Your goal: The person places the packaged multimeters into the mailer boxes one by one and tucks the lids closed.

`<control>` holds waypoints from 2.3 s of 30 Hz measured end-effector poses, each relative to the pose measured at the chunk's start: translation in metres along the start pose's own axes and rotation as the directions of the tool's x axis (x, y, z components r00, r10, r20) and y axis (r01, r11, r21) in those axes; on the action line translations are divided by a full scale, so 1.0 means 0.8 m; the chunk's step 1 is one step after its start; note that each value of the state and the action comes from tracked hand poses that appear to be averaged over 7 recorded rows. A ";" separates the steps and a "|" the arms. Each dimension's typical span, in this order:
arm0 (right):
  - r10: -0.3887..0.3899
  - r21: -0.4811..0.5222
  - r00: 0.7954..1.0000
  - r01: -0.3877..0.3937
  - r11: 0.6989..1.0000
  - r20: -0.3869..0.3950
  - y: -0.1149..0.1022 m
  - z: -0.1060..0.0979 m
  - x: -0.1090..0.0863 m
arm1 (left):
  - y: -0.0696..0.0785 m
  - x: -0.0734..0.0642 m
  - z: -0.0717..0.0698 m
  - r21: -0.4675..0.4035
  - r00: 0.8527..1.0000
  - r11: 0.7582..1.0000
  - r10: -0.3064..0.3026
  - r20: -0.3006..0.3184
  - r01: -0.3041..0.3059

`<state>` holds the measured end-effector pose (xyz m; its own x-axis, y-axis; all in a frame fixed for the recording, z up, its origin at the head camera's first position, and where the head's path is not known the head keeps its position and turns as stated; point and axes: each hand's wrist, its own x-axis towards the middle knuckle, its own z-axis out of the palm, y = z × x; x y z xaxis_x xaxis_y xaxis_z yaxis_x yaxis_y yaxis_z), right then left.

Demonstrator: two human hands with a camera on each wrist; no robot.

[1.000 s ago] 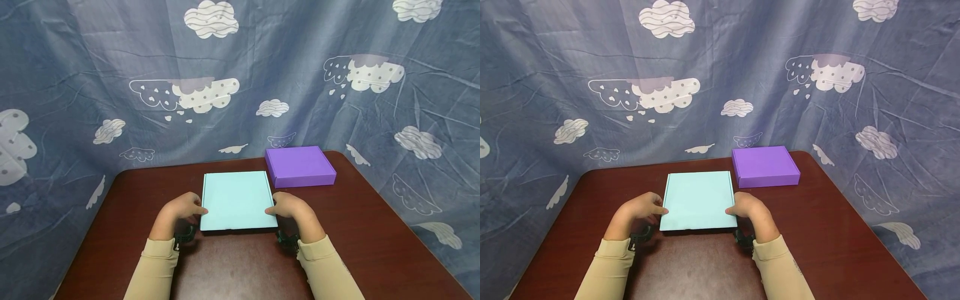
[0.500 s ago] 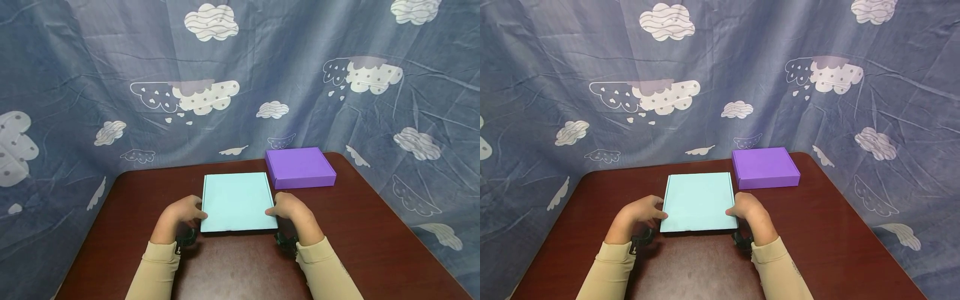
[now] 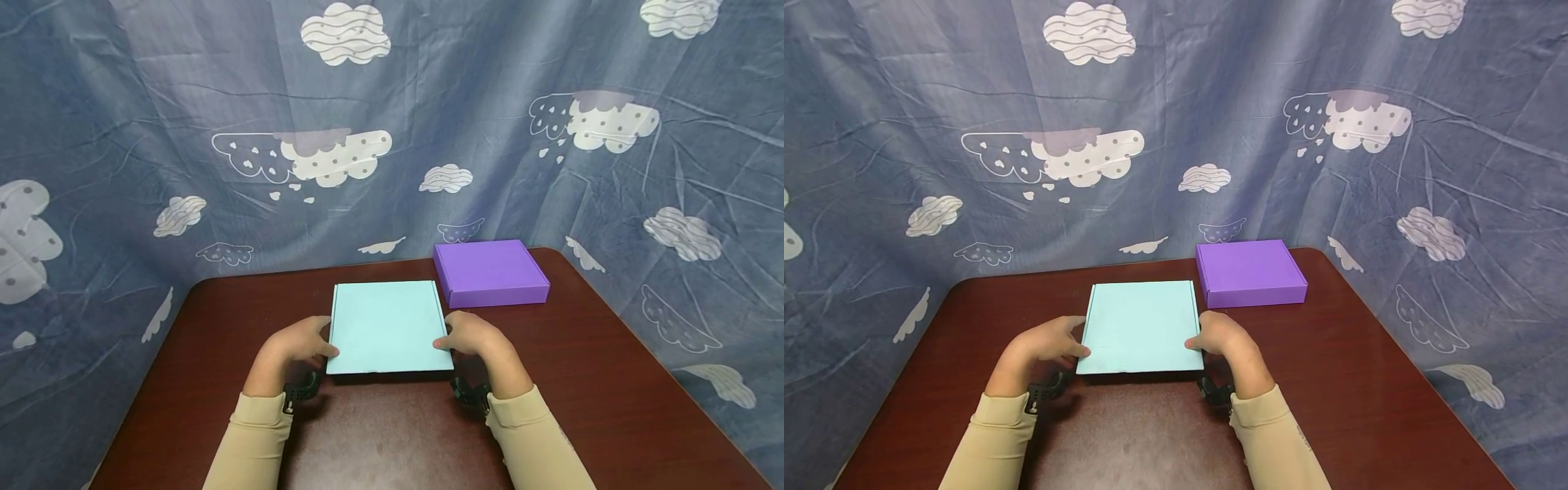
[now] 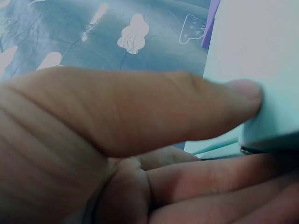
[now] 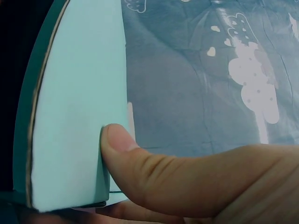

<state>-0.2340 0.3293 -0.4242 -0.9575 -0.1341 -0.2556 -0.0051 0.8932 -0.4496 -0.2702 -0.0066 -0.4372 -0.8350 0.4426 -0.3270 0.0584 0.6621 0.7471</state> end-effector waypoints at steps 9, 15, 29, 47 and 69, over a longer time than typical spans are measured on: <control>0.009 0.180 0.997 -0.023 0.983 0.076 0.010 0.003 0.006 | -0.003 0.003 0.000 0.003 1.000 1.000 -0.022 -0.013 0.022; 0.010 0.312 0.992 -0.049 0.949 0.126 0.021 0.005 0.011 | -0.002 0.001 -0.001 0.041 0.999 0.999 -0.021 -0.027 0.022; 0.031 0.290 0.987 -0.076 0.954 0.155 0.025 0.005 0.015 | -0.013 0.005 -0.002 0.014 0.999 1.000 -0.028 0.017 0.028; -0.038 0.482 0.973 -0.078 0.872 0.227 0.051 0.002 0.022 | -0.030 0.015 -0.005 -0.187 0.999 0.982 -0.007 0.052 0.016; 0.001 0.368 0.980 -0.076 0.927 0.199 0.032 0.004 0.005 | -0.043 0.018 -0.003 -0.265 0.998 0.964 -0.002 0.062 0.018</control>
<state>-0.2374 0.3504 -0.4392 -0.8810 -0.2157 -0.4210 0.1738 0.6802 -0.7121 -0.2852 -0.0243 -0.4660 -0.7993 0.4784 -0.3637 -0.1040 0.4859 0.8678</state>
